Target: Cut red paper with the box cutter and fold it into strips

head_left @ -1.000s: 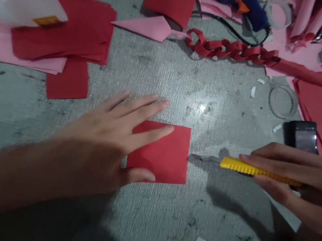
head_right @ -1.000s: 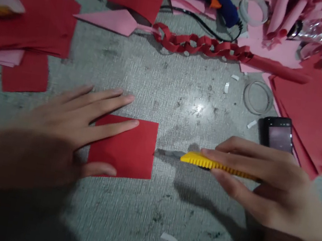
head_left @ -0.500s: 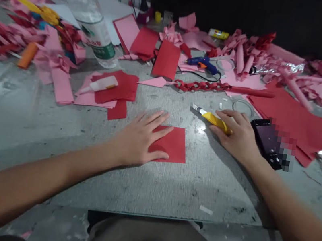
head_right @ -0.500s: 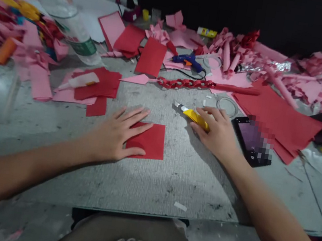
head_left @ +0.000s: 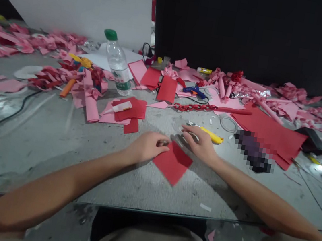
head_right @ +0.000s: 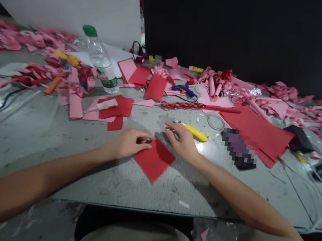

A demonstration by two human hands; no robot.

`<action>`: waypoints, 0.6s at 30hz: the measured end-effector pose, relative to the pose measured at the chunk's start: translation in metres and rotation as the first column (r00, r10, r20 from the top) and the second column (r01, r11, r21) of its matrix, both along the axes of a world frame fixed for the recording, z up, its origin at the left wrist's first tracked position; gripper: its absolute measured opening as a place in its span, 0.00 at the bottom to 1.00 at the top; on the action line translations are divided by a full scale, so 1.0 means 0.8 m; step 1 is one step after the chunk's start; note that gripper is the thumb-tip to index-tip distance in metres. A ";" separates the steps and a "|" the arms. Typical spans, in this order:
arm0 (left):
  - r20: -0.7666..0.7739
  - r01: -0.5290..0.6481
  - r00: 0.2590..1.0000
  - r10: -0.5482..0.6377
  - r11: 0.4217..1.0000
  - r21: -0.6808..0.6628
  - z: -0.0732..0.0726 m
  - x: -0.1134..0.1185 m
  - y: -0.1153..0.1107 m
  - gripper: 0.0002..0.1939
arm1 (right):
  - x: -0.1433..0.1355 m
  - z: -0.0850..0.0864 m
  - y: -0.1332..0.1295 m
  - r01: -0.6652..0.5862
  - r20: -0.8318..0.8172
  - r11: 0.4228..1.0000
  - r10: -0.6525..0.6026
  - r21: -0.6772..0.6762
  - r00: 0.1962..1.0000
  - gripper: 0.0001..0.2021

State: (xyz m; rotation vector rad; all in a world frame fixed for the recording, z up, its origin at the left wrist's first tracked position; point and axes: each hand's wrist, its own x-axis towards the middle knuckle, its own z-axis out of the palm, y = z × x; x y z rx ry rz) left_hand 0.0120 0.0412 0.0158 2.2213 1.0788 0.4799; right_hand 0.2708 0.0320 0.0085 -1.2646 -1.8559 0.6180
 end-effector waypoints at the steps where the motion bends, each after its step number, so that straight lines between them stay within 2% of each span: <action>1: 0.022 -0.006 1.000 0.007 1.000 -0.027 0.002 -0.004 0.002 0.12 | -0.002 0.000 0.002 0.010 -0.028 1.000 -0.010 -0.015 1.000 0.19; 4: 0.090 -0.047 0.995 0.053 0.997 -0.068 0.010 -0.013 0.000 0.15 | -0.002 -0.001 0.004 -0.008 -0.117 0.995 -0.004 -0.097 0.993 0.23; 6: 0.127 -0.012 0.992 0.017 0.999 -0.039 0.013 -0.015 -0.009 0.14 | 0.000 -0.003 0.003 -0.031 -0.157 0.989 0.008 -0.148 0.988 0.25; 8: 0.107 0.156 0.981 -0.164 0.985 0.080 0.012 -0.012 -0.023 0.22 | 0.003 -0.004 0.002 -0.051 -0.183 0.981 0.016 -0.189 0.983 0.24; 10: -0.020 0.362 0.930 -0.367 0.905 0.224 0.006 -0.007 -0.041 0.38 | 0.004 -0.005 0.001 -0.077 -0.209 0.974 0.032 -0.211 0.977 0.22; 12: -0.154 0.469 0.883 -0.443 0.839 0.275 0.000 0.000 -0.056 0.46 | 0.004 -0.004 0.001 -0.106 -0.222 0.971 0.058 -0.213 0.973 0.18; 15: -0.178 0.526 0.851 -0.495 0.809 0.263 -0.006 0.006 -0.070 0.41 | 0.004 -0.001 -0.001 -0.136 -0.195 0.972 0.098 -0.190 0.976 0.15; 18: -0.078 0.514 0.857 -0.509 0.834 0.202 -0.005 0.004 -0.071 0.34 | 0.003 0.004 -0.002 -0.161 -0.156 0.972 0.135 -0.171 0.979 0.13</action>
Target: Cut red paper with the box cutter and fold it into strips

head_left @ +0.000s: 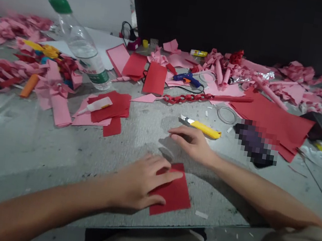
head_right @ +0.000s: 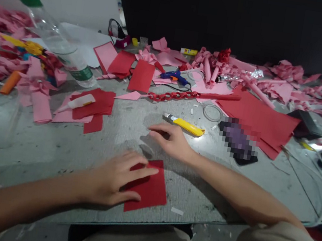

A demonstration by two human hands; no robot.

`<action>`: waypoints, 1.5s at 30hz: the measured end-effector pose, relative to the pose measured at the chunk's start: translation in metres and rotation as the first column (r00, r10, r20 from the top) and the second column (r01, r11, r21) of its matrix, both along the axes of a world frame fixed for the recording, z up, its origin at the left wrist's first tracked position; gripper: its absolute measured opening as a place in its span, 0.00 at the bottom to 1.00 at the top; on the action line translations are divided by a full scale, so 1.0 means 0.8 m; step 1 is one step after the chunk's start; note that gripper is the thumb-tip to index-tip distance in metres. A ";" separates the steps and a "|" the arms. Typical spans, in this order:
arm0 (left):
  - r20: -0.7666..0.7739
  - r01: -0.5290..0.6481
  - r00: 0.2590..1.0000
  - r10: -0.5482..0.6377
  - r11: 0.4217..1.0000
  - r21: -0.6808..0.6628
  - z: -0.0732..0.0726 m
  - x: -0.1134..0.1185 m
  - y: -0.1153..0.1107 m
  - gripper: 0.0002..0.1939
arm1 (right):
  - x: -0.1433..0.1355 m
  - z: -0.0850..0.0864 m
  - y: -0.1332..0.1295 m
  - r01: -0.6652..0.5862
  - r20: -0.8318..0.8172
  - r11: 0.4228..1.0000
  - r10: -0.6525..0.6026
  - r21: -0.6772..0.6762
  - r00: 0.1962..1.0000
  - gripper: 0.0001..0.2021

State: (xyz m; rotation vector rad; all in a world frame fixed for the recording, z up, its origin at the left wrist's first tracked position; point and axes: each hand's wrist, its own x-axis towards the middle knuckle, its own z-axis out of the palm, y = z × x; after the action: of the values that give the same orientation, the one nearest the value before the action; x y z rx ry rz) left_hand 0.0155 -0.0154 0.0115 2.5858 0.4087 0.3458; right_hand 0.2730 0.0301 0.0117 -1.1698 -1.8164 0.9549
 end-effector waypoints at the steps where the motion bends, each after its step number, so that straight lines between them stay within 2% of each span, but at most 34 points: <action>1: 0.010 -0.016 1.000 0.016 0.999 -0.044 0.000 -0.001 0.001 0.32 | 0.000 0.001 0.000 -0.010 0.007 1.000 0.010 0.007 1.000 0.13; 4: 0.007 -0.068 0.998 0.068 0.996 -0.060 -0.001 -0.005 0.006 0.30 | -0.001 0.003 -0.001 -0.033 0.023 0.999 0.033 0.043 0.999 0.12; 9: -0.057 -0.131 0.988 0.142 0.978 0.161 -0.009 -0.007 0.017 0.35 | -0.002 0.004 -0.005 -0.072 0.090 0.991 0.062 0.116 0.994 0.12; 13: -0.044 -0.212 0.973 0.228 0.951 0.223 -0.012 -0.010 0.031 0.27 | -0.005 0.003 -0.008 -0.105 0.159 0.979 0.078 0.173 0.984 0.13; 15: -0.022 -0.238 0.968 0.250 0.943 0.234 -0.012 -0.011 0.037 0.24 | -0.001 0.005 -0.008 -0.077 0.200 0.970 0.030 0.229 0.979 0.13; 17: -0.006 -0.254 0.965 0.263 0.939 0.232 -0.012 -0.011 0.041 0.23 | 0.015 0.012 -0.008 -0.022 0.275 0.951 -0.068 0.309 0.959 0.13; 20: 0.014 -0.279 0.959 0.282 0.937 0.211 -0.012 -0.012 0.044 0.24 | 0.068 0.025 -0.016 0.066 0.460 0.909 -0.269 0.411 0.846 0.18; 21: 0.021 -0.291 0.956 0.293 0.935 0.203 -0.012 -0.012 0.044 0.25 | 0.094 0.028 -0.022 0.126 0.514 0.878 -0.381 0.462 0.768 0.22; 23: 0.035 -0.316 0.949 0.315 0.930 0.186 -0.013 -0.013 0.044 0.29 | 0.149 0.029 -0.038 0.263 0.578 0.785 -0.598 0.560 0.555 0.32; 25: 0.045 -0.337 0.941 0.335 0.926 0.170 -0.014 -0.013 0.044 0.30 | 0.205 0.024 -0.059 0.367 0.588 0.696 -0.718 0.617 0.374 0.40; 26: 0.047 -0.344 0.939 0.341 0.925 0.163 -0.015 -0.013 0.044 0.30 | 0.229 0.020 -0.069 0.417 0.559 0.645 -0.764 0.641 0.322 0.42; 28: 0.049 -0.349 0.937 0.346 0.924 0.157 -0.017 -0.013 0.044 0.29 | 0.267 0.009 -0.086 0.481 0.575 0.645 -0.758 0.593 0.307 0.44; 30: 0.054 -0.350 0.937 0.346 0.925 0.150 -0.018 -0.013 0.045 0.27 | 0.287 -0.002 -0.094 0.551 0.598 0.654 -0.738 0.518 0.314 0.46; 34: 0.082 -0.357 0.934 0.348 0.924 0.141 -0.017 -0.012 0.044 0.22 | 0.285 -0.010 -0.091 0.643 0.614 0.660 -0.706 0.390 0.353 0.48; 39: 0.086 -0.344 0.938 0.335 0.927 0.148 -0.015 -0.011 0.043 0.21 | 0.264 0.002 -0.087 0.681 0.662 0.651 -0.677 0.336 0.321 0.49; 42: 0.077 -0.340 0.940 0.332 0.930 0.142 -0.016 -0.010 0.042 0.21 | 0.254 0.009 -0.089 0.672 0.706 0.663 -0.646 0.331 0.290 0.47; 45: 0.076 -0.347 0.938 0.339 0.929 0.131 -0.018 -0.009 0.043 0.20 | 0.226 0.023 -0.097 0.604 0.702 0.682 -0.660 0.413 0.266 0.45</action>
State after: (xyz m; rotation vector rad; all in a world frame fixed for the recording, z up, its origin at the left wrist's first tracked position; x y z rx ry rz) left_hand 0.0082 0.0191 -0.0032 2.6305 0.8507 0.5815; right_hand 0.4542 -0.0471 0.0303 -2.3296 -1.6433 -0.2464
